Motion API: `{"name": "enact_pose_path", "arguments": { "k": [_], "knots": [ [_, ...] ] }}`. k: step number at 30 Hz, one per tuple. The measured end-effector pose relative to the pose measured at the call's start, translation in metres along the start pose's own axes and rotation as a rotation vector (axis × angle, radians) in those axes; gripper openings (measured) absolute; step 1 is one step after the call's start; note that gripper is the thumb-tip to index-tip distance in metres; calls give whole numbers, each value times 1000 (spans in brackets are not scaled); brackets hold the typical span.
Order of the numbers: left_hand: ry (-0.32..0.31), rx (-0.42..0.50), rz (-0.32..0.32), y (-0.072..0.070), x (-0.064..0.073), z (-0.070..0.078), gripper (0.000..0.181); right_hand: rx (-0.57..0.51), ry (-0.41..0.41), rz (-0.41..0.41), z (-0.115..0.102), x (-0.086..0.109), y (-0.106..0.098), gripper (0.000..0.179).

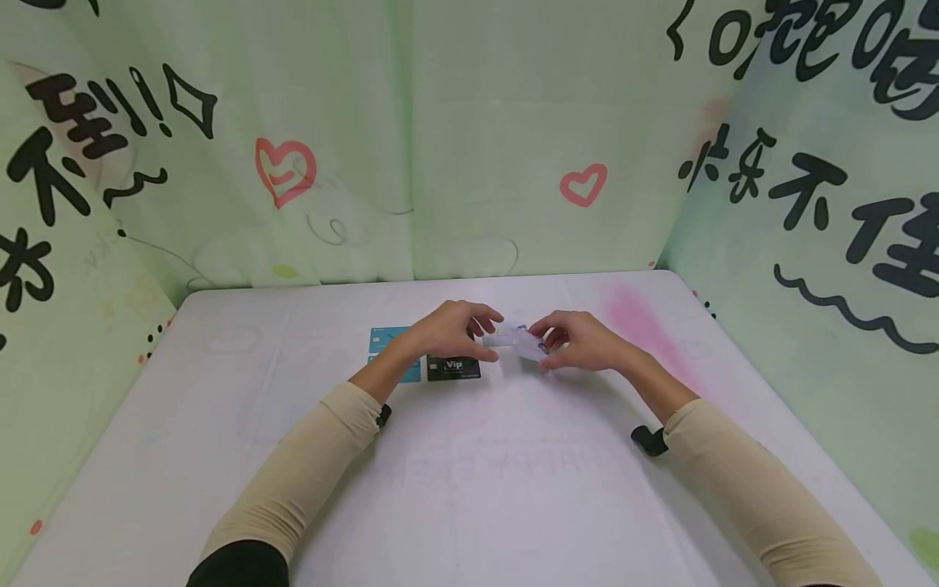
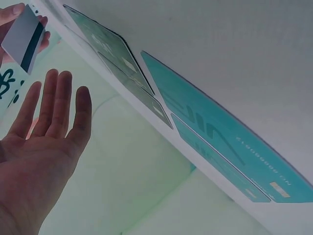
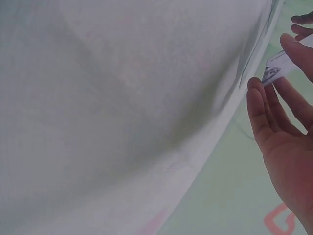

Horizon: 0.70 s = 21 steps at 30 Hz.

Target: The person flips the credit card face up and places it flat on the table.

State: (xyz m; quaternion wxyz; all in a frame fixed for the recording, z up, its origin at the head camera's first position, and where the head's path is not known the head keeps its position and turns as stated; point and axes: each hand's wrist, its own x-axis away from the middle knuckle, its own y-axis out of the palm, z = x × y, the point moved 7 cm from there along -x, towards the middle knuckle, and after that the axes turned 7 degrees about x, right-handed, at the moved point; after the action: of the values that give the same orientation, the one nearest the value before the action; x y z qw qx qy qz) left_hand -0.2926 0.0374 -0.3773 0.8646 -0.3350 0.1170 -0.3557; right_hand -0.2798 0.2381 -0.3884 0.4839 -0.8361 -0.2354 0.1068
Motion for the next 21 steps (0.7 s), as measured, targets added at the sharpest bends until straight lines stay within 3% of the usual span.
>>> {"name": "enact_pose_path", "arguments": {
  "k": [13,21],
  "knots": [
    [-2,-25,-5,4,-5,1,64,41,-4,18,-5,1,-2,55],
    [-14,-90,-14,12,-13,3,57,38,-11,33,-8,3,-2,55]
  ]
}}
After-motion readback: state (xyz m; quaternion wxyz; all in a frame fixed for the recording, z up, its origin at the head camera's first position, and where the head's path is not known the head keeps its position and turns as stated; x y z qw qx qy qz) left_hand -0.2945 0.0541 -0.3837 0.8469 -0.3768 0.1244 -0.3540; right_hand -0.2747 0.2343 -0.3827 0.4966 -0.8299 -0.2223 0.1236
